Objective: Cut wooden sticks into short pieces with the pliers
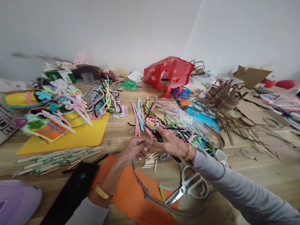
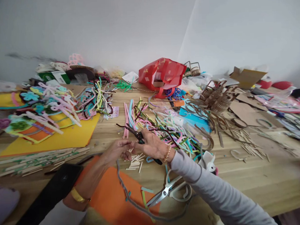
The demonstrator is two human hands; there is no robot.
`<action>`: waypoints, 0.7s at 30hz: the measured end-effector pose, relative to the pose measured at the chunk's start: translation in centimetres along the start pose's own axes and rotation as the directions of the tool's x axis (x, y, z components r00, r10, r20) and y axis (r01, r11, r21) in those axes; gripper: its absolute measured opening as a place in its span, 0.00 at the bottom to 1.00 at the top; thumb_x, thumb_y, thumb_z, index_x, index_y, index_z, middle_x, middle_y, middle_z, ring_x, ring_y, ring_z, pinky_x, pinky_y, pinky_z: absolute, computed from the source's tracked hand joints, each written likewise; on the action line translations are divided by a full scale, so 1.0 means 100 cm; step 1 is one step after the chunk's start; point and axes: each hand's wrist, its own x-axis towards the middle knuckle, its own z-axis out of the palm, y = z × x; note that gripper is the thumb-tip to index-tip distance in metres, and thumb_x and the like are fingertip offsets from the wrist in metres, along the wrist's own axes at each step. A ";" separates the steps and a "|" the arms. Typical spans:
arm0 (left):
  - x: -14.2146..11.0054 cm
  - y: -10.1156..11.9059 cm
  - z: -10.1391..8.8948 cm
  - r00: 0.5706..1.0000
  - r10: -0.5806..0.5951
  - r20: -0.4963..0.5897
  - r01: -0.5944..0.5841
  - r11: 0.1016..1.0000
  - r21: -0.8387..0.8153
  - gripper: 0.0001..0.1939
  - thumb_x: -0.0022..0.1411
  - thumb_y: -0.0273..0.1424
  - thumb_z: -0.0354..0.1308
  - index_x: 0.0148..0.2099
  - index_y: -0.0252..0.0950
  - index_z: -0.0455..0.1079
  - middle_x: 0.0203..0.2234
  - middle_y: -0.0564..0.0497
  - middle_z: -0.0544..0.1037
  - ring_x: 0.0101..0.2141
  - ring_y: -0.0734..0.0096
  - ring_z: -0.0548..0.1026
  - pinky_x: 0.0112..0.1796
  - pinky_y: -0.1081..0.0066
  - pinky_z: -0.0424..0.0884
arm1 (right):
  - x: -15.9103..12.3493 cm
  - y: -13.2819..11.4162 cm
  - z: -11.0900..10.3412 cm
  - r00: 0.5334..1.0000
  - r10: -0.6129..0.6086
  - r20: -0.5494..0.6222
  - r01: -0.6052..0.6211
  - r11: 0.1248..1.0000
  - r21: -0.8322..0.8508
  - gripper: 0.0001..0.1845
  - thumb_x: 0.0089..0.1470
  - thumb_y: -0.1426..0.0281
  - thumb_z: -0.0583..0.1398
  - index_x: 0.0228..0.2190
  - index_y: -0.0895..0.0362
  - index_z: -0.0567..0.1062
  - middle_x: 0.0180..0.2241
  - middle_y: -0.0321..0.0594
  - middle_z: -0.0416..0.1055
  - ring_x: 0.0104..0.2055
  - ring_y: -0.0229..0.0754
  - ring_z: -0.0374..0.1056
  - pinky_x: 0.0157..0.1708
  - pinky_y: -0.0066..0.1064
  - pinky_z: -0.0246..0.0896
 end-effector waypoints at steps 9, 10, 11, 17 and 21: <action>-0.008 -0.007 0.005 0.998 -0.028 0.058 0.037 0.984 -0.176 0.21 0.47 0.46 0.67 0.30 0.32 0.72 0.23 0.50 0.77 0.22 0.71 0.77 0.25 0.75 0.70 | -0.010 -0.009 0.008 0.988 -0.153 -0.003 0.152 0.986 -0.062 0.16 0.57 0.61 0.57 0.43 0.58 0.65 0.35 0.40 0.66 0.35 0.43 0.62 0.37 0.34 0.58; -0.008 -0.007 0.006 0.998 -0.025 0.062 0.036 0.982 -0.183 0.20 0.47 0.45 0.67 0.30 0.32 0.72 0.23 0.50 0.77 0.22 0.71 0.77 0.26 0.75 0.70 | -0.011 -0.009 0.008 0.988 -0.152 -0.003 0.152 0.987 -0.058 0.16 0.57 0.61 0.58 0.43 0.58 0.65 0.36 0.40 0.66 0.36 0.43 0.63 0.38 0.34 0.58; -0.009 -0.007 0.006 0.998 -0.020 0.068 0.033 0.981 -0.190 0.19 0.48 0.45 0.67 0.30 0.32 0.72 0.23 0.50 0.77 0.22 0.71 0.77 0.26 0.74 0.70 | -0.011 -0.008 0.008 0.988 -0.155 -0.003 0.155 0.987 -0.050 0.16 0.57 0.62 0.58 0.43 0.58 0.65 0.36 0.41 0.66 0.37 0.44 0.63 0.39 0.35 0.58; -0.009 -0.011 0.003 0.996 0.021 0.091 -0.002 0.979 -0.203 0.17 0.52 0.44 0.65 0.31 0.34 0.73 0.23 0.49 0.77 0.24 0.69 0.76 0.29 0.71 0.71 | -0.012 -0.008 0.009 0.989 -0.150 -0.007 0.150 0.988 -0.023 0.18 0.58 0.60 0.56 0.44 0.59 0.65 0.37 0.41 0.67 0.37 0.44 0.63 0.40 0.36 0.58; -0.012 -0.010 0.003 0.997 0.028 0.065 -0.018 0.988 -0.157 0.17 0.51 0.43 0.65 0.35 0.33 0.74 0.24 0.49 0.78 0.24 0.67 0.77 0.30 0.70 0.72 | -0.016 -0.009 0.004 0.993 -0.114 -0.027 0.113 0.993 -0.019 0.17 0.58 0.57 0.55 0.41 0.58 0.66 0.37 0.41 0.66 0.37 0.44 0.62 0.40 0.36 0.58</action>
